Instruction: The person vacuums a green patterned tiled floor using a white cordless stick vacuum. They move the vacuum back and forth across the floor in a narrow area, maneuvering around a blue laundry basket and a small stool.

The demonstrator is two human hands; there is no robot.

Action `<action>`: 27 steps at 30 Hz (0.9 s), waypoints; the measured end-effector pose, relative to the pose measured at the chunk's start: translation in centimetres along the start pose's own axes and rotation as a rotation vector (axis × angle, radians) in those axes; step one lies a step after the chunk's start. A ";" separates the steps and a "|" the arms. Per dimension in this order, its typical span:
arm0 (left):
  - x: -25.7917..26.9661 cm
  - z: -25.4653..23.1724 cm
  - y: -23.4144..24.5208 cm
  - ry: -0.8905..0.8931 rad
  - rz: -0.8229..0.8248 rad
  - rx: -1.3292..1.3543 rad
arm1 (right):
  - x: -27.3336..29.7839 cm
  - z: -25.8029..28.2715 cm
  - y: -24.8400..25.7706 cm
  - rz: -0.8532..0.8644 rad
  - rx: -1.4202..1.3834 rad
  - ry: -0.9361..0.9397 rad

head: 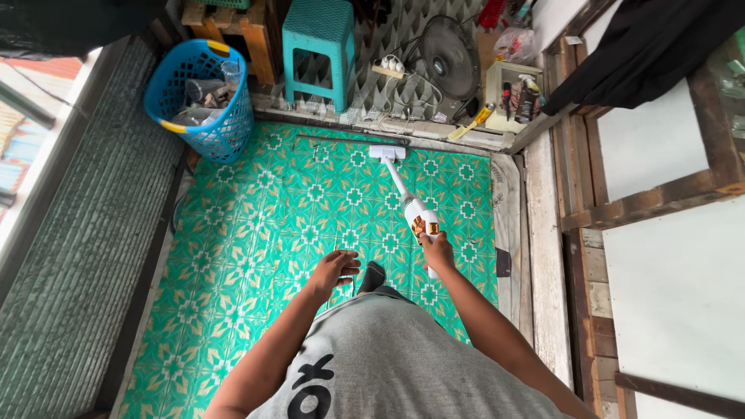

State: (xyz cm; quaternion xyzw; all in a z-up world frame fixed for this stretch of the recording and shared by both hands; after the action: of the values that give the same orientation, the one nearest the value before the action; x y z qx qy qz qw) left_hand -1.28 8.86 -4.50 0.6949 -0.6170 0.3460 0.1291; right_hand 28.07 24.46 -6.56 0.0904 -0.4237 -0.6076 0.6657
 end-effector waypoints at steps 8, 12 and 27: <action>2.3 3.8 0.5 -0.026 0.091 -0.005 | 6.0 -3.4 -0.7 -0.073 0.036 0.044; 6.4 8.7 2.4 -0.029 0.107 -0.001 | 12.9 -8.0 -2.0 -0.067 0.009 -0.031; 23.0 22.0 7.1 0.094 0.038 0.065 | 32.8 -19.2 -4.9 -0.119 0.074 -0.051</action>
State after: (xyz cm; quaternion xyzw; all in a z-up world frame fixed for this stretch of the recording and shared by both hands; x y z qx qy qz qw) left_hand -0.97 -23.65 -7.55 0.6697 -0.6119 0.4004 0.1290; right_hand 34.25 -13.35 -6.75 0.1243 -0.4566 -0.6322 0.6135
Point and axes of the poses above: each hand's wrist, its own x-axis away from the middle knuckle, its own y-axis out of the back of the hand, z = x × y, the point moved 10 cm from there along -x, towards the middle knuckle
